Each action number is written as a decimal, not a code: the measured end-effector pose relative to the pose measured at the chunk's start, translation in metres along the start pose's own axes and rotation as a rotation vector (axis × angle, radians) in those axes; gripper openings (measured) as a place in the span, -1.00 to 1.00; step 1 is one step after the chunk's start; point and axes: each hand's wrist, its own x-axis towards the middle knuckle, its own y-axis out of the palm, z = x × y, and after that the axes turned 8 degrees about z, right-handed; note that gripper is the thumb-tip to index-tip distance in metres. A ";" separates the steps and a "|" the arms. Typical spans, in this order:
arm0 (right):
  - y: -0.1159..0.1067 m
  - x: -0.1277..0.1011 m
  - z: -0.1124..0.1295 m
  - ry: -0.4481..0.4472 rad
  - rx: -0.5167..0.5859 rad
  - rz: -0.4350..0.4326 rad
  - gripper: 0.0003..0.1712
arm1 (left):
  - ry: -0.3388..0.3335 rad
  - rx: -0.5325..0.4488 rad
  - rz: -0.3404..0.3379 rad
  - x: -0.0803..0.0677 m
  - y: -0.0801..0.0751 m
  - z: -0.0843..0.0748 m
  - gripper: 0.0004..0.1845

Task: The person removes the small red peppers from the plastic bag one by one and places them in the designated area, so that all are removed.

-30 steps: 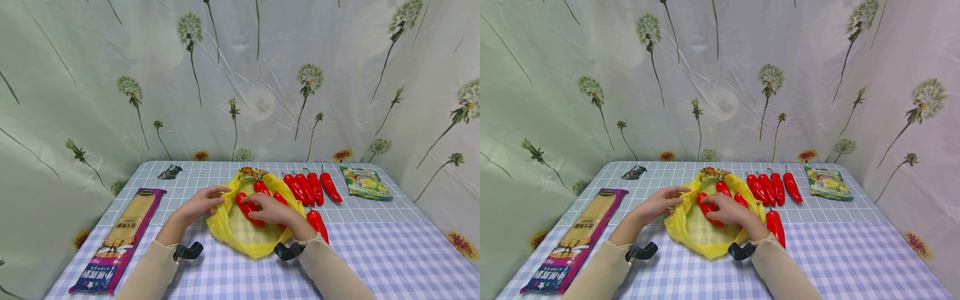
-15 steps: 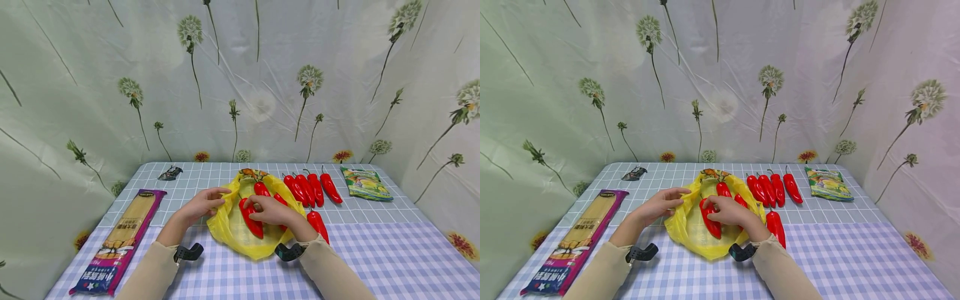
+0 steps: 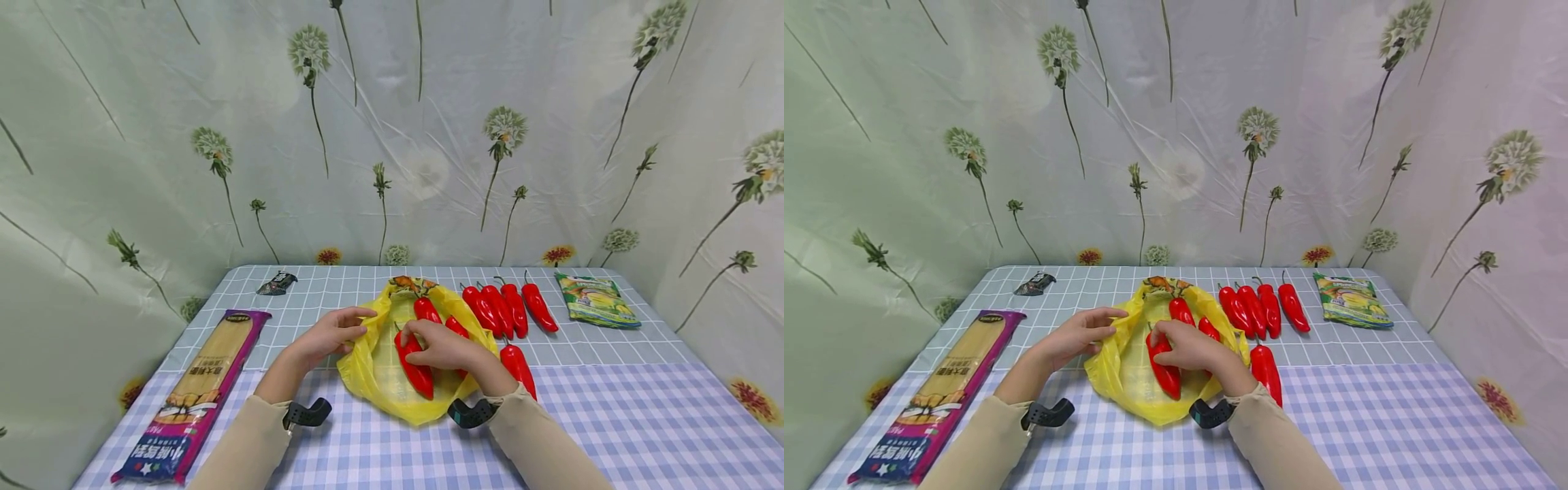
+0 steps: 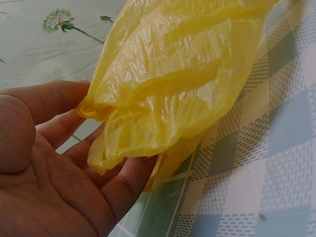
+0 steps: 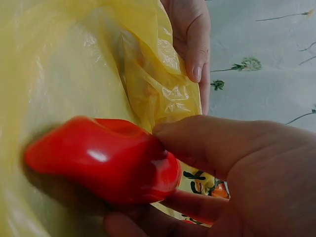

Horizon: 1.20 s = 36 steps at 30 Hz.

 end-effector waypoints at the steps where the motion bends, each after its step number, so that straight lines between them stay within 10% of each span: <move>1: 0.001 0.000 0.000 0.000 -0.008 0.003 -0.72 | 0.001 0.004 -0.001 0.000 0.000 0.000 -0.63; 13: -0.004 -0.008 0.007 0.058 -0.144 0.009 -0.46 | 0.005 0.013 -0.012 0.000 0.000 0.001 -0.63; 36: -0.052 -0.045 0.010 -0.062 0.009 -0.156 -0.58 | 0.006 0.000 -0.009 0.000 -0.001 0.001 -0.62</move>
